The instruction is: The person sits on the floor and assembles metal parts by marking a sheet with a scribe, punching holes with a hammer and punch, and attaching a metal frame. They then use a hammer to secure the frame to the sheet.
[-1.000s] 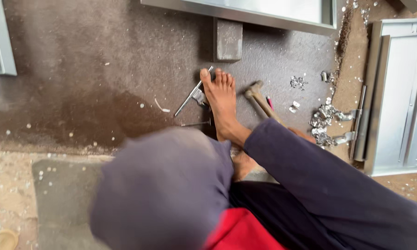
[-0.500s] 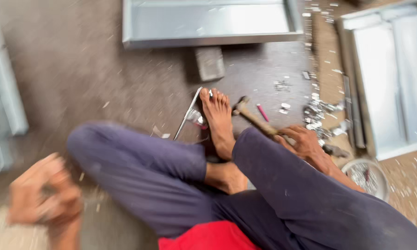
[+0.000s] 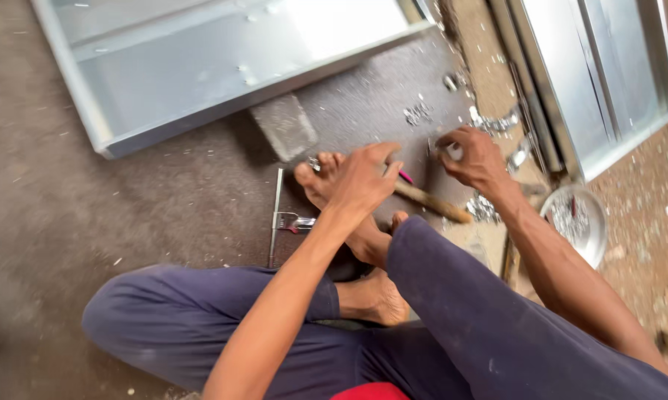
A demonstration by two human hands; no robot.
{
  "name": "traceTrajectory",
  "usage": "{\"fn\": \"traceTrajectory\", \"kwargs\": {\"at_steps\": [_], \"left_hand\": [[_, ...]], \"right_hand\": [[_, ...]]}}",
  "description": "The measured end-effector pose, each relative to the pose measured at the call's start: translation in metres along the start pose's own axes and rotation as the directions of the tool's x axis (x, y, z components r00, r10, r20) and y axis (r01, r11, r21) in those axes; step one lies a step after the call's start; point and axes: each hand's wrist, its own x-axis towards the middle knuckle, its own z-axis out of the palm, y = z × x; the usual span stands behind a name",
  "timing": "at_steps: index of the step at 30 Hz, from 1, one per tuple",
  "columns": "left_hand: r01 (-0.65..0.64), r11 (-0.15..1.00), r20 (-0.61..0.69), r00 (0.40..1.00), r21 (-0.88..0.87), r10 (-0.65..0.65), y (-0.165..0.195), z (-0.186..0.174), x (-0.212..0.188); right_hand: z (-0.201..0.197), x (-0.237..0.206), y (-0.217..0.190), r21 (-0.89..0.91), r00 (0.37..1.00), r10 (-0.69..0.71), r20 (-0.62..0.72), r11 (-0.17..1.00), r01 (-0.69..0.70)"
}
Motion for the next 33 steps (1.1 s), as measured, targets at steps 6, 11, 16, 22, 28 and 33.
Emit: {"fn": "traceTrajectory", "kwargs": {"at_steps": [6,11,16,22,28,33], "left_hand": [[0.134,0.979,0.116,0.986,-0.155,-0.116,-0.028,0.045,0.017],[0.202,0.911,0.099,0.979,-0.359,-0.178,-0.045,0.028,0.015],[0.177,0.765,-0.017,0.971,-0.619,-0.237,-0.052,0.021,0.002],[0.235,0.612,-0.086,0.890,-0.755,-0.448,-0.041,0.024,-0.002],[0.123,0.423,-0.080,0.899,-0.898,-0.430,-0.031,0.010,-0.007],[0.092,0.366,-0.086,0.892,-0.926,-0.443,-0.035,0.003,-0.016]], "right_hand": [[-0.014,-0.001,-0.037,0.378,0.993,0.060,-0.099,0.926,-0.018],[0.001,0.029,-0.014,0.297,0.941,0.111,-0.320,0.955,-0.012],[0.020,0.038,0.002,0.201,0.940,0.056,-0.338,0.979,0.014],[0.008,0.049,-0.001,0.101,0.944,-0.097,-0.316,0.986,0.135],[-0.004,0.027,-0.074,0.393,0.986,-0.052,-0.159,0.913,0.112],[-0.011,0.027,-0.125,0.454,0.959,-0.211,-0.190,0.847,0.276]]}}
